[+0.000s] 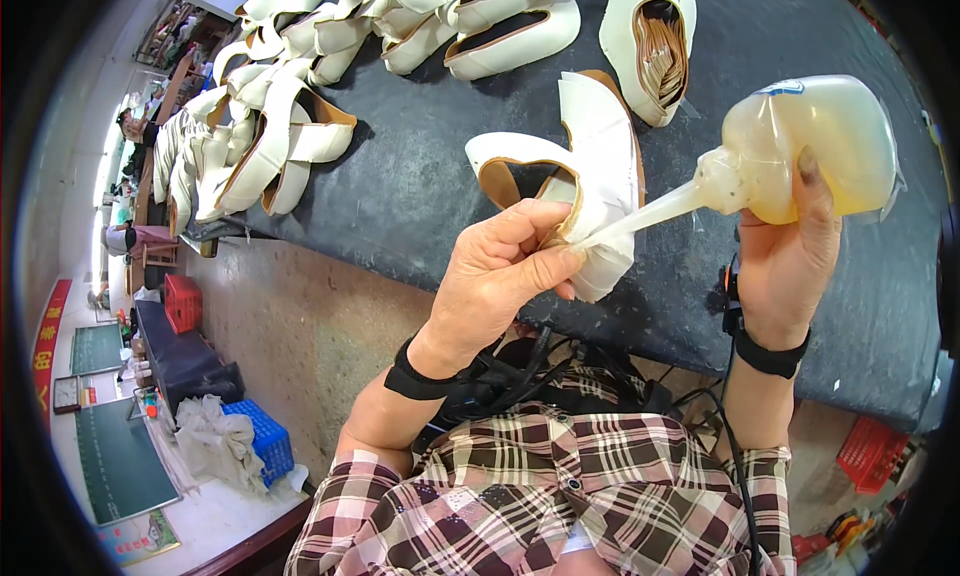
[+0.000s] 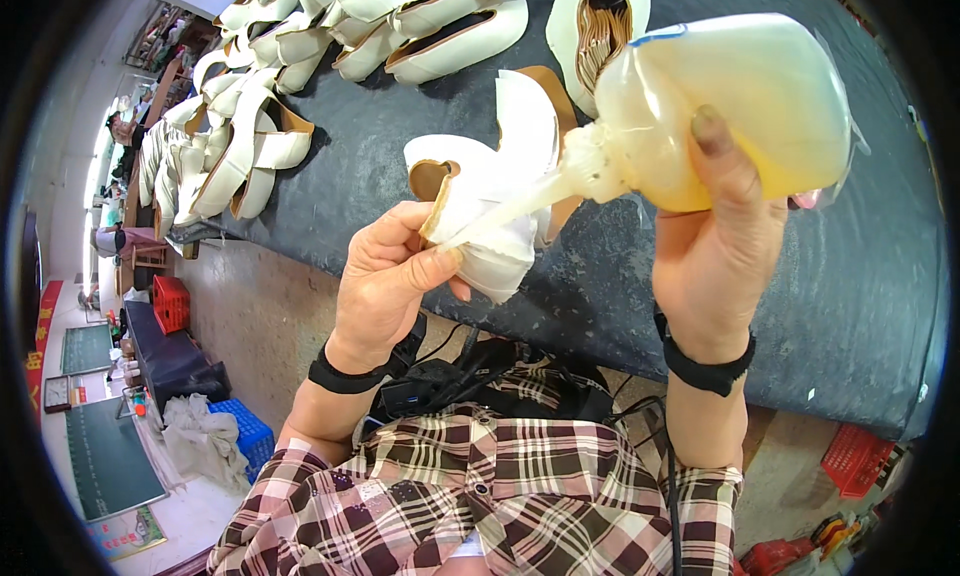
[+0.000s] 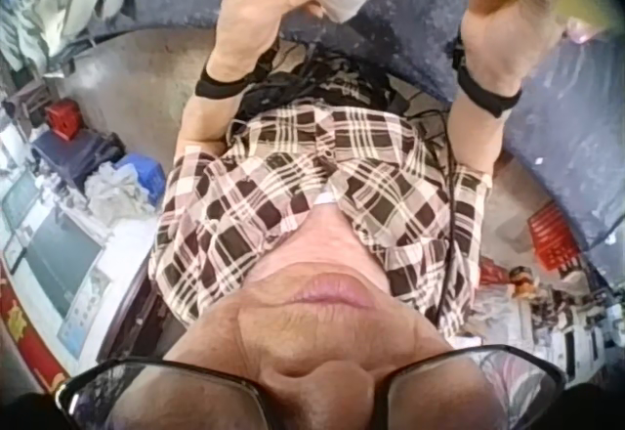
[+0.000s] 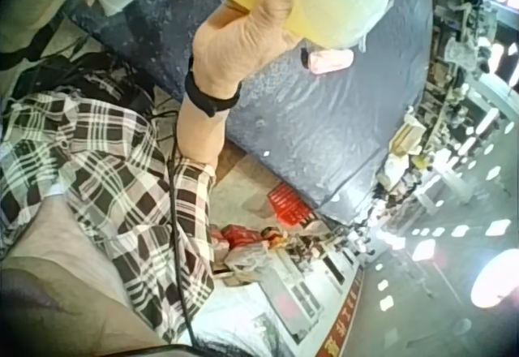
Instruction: Applying glue to the inner edges of white shoe uppers using a squeeze bottle dispenser.
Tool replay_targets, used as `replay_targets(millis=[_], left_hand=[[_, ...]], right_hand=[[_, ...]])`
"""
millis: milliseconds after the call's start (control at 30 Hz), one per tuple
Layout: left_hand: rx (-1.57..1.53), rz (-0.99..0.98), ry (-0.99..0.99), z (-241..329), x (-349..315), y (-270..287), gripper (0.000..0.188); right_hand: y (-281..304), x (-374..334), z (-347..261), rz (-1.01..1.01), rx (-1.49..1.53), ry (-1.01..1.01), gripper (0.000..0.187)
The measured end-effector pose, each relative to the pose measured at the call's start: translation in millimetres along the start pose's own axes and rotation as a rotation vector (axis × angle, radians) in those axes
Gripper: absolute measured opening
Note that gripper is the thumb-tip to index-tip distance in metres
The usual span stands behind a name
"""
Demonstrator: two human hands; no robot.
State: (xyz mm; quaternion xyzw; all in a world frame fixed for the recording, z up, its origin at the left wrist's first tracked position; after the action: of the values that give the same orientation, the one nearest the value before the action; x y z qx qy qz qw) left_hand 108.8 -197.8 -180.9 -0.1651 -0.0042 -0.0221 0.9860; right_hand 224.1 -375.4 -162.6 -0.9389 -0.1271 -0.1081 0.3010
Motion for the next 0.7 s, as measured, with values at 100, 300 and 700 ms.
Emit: replay_targets(millis=[100,300,700], left_hand=[[0.021,-0.013,0.006,0.1,0.7,1.3,0.026],[-0.002,-0.003,0.014,-2.2,3.5,3.2,0.026],[-0.030,-0.018,0.047,-4.4,5.6,5.8,0.027]], right_hand=[[3.8,3.2,-2.7,-0.046,-0.004,-0.044,0.037],[-1.6,0.5,4.8,-0.045,0.031,-0.078,0.036],[-6.9,-1.5,8.7,0.048,0.041,-0.107,0.037]])
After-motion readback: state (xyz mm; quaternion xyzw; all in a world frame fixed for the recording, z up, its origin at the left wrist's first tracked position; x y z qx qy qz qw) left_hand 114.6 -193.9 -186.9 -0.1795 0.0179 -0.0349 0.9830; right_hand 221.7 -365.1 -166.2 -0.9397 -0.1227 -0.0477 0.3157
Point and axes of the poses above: each hand's wrist, its own x-axis towards the middle knuckle, its own y-axis out of the back of the hand, z = x × y, the point moved 5 cm from there along x, towards the middle knuckle, and after that the axes turned 11 degrees about -z, right-handed, at the moved point
